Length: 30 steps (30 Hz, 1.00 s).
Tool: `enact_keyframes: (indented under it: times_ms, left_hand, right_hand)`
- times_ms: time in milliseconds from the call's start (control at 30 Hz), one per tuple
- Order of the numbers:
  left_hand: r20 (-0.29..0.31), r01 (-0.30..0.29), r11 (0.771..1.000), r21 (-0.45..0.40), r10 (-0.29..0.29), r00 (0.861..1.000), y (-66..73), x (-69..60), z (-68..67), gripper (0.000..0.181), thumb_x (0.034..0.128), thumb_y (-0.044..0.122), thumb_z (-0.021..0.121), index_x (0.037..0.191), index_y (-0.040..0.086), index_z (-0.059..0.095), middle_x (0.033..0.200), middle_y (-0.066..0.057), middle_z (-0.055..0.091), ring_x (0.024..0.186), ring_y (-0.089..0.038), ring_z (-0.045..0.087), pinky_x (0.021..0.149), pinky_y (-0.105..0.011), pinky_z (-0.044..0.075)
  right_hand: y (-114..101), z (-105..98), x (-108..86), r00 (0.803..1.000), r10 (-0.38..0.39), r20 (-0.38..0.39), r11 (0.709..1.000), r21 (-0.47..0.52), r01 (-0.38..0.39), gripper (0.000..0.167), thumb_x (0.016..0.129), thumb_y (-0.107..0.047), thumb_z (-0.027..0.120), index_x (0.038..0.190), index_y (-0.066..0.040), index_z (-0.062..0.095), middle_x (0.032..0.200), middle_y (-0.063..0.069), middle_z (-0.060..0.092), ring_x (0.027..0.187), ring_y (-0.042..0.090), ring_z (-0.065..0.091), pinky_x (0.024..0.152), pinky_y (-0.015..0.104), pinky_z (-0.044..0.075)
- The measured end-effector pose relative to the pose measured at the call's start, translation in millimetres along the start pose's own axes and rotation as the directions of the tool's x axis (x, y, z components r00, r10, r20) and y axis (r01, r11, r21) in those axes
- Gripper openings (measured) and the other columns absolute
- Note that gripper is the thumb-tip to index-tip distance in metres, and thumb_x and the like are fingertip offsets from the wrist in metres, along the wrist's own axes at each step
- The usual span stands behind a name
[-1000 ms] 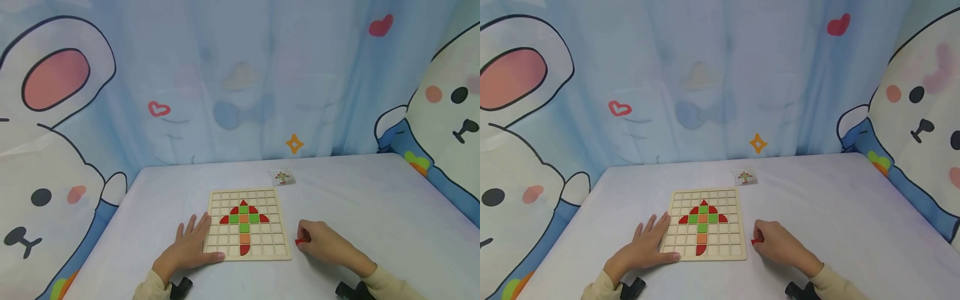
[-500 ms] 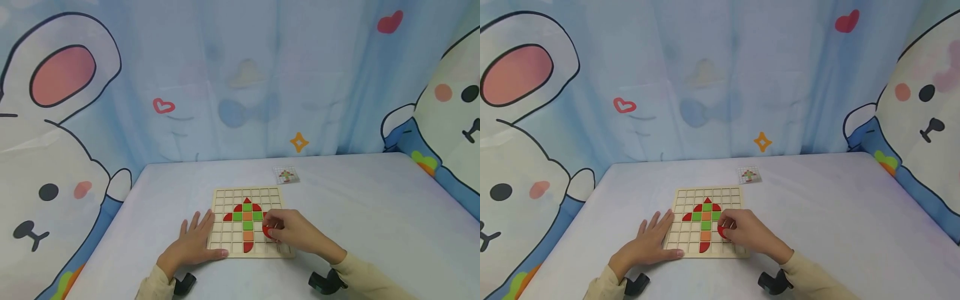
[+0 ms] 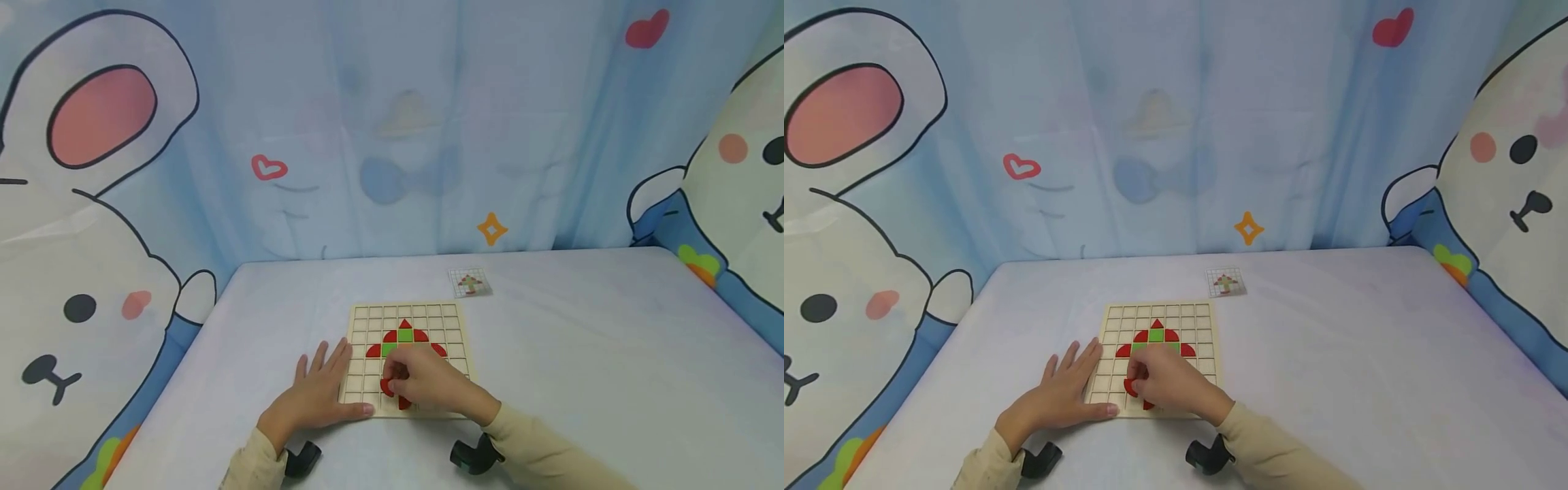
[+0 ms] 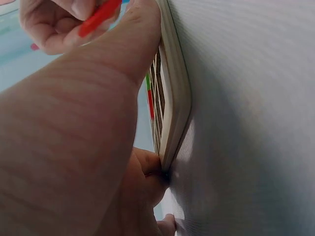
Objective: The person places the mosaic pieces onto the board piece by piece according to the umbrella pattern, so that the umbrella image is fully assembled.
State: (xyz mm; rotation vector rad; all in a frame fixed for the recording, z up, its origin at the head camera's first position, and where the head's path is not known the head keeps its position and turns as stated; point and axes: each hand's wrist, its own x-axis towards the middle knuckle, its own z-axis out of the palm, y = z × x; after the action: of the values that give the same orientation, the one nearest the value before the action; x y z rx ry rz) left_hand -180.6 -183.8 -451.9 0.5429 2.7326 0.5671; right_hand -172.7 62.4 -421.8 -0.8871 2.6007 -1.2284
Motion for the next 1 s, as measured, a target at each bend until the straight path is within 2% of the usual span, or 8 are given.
enact_keyframes:
  times_ms: [100,200,300,400,533,700,1000]
  left_hand:
    - [0.003,0.003,1.000,-0.007,-0.003,1.000,-0.8,-2.8,0.8,0.123,0.0856,0.072,0.078,0.170,0.003,0.022,0.179,-0.010,0.016,0.163,-0.043,0.003,0.124,-0.069,0.000]
    - [0.016,0.008,1.000,-0.005,-0.008,1.000,-2.0,-5.8,1.4,0.124,0.0855,0.073,0.077,0.171,0.003,0.021,0.179,-0.011,0.015,0.163,-0.044,0.002,0.124,-0.069,-0.001]
    - [0.004,0.002,1.000,0.001,-0.002,1.000,-2.5,-6.8,0.8,0.124,0.0855,0.074,0.076,0.170,0.002,0.022,0.178,-0.012,0.016,0.162,-0.044,0.003,0.124,-0.069,-0.001]
    - [-0.005,0.004,1.000,0.012,-0.004,1.000,-2.3,-7.1,-0.4,0.124,0.0852,0.075,0.076,0.170,0.003,0.022,0.178,-0.012,0.016,0.163,-0.044,0.003,0.124,-0.069,-0.001]
    - [0.003,0.018,1.000,0.007,-0.018,1.000,-0.2,-8.8,-0.5,0.123,0.0849,0.073,0.077,0.170,0.002,0.023,0.178,-0.012,0.016,0.163,-0.044,0.003,0.124,-0.069,0.000]
    - [0.014,0.018,1.000,0.006,-0.018,1.000,3.0,-10.8,1.1,0.123,0.0853,0.072,0.078,0.170,0.002,0.023,0.178,-0.012,0.016,0.162,-0.044,0.004,0.124,-0.070,0.001]
    - [0.011,0.005,1.000,0.009,-0.005,1.000,1.1,-8.1,2.6,0.122,0.0859,0.072,0.077,0.170,0.001,0.023,0.178,-0.012,0.016,0.162,-0.044,0.004,0.124,-0.070,0.000]
  right_hand:
    - [0.9,9.1,-0.5,1.000,-0.008,0.024,1.000,-0.015,0.008,0.019,0.091,0.011,0.072,0.095,-0.008,0.075,0.077,-0.008,0.063,0.070,0.008,0.057,0.066,0.027,0.051]
    - [2.7,17.1,-1.5,0.998,-0.047,0.048,0.998,-0.042,0.049,0.023,0.090,0.013,0.072,0.102,-0.005,0.079,0.078,-0.010,0.066,0.069,0.005,0.055,0.064,0.025,0.050]
    - [2.8,22.2,-1.9,0.992,-0.120,0.041,0.984,-0.124,0.124,0.024,0.089,0.013,0.072,0.100,-0.007,0.081,0.080,-0.011,0.067,0.073,0.005,0.054,0.069,0.025,0.049]
    - [0.8,25.2,-3.1,0.986,-0.167,0.022,0.964,-0.206,0.167,0.021,0.089,0.010,0.075,0.096,-0.009,0.080,0.084,-0.011,0.066,0.082,0.008,0.052,0.076,0.027,0.047]
    - [-0.3,27.9,-5.8,0.988,-0.150,0.019,0.959,-0.239,0.150,0.017,0.090,0.006,0.078,0.095,-0.010,0.080,0.087,-0.009,0.060,0.089,0.012,0.048,0.078,0.028,0.046]
    - [1.0,30.1,-9.1,0.994,-0.111,0.020,0.955,-0.275,0.112,0.013,0.091,0.003,0.080,0.094,-0.010,0.082,0.085,-0.010,0.056,0.088,0.011,0.046,0.077,0.026,0.045]
    - [-0.3,26.7,-10.8,0.990,-0.136,0.024,0.927,-0.350,0.136,0.014,0.091,0.005,0.077,0.090,-0.008,0.082,0.079,-0.009,0.059,0.081,0.009,0.048,0.074,0.025,0.048]
